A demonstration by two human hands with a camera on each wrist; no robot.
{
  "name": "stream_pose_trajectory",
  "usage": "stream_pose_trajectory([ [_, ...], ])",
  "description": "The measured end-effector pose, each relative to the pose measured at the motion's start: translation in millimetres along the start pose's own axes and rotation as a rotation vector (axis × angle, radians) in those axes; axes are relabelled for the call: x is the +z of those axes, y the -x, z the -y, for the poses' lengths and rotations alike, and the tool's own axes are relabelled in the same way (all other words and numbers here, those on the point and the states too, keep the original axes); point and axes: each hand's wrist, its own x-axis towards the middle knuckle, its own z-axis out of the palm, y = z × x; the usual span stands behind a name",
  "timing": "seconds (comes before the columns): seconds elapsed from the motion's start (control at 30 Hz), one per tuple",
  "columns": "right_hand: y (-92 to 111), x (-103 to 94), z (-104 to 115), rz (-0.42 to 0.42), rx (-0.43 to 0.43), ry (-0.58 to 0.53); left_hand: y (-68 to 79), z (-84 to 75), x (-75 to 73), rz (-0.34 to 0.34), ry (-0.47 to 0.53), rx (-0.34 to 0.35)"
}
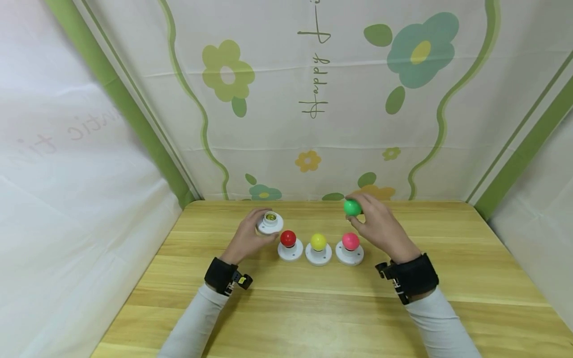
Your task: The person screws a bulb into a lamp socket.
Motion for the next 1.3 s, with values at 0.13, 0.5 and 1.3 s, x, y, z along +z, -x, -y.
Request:
stream_pose_trajectory([
  [0.13,-1,-0.1,4,0.002,-0.010,0.000,0.6,-6.1,0.3,0.008,0.017,0.006],
  [0.5,-4,1.2,8,0.009,-0.027,-0.003,1.6,-16.9,2.4,0.026,0.049,0.052],
  [1.3,-7,0.8,29,-0.017,-0.125,-0.026,0.4,-49.8,23.9,0.126,0.075,0.127],
])
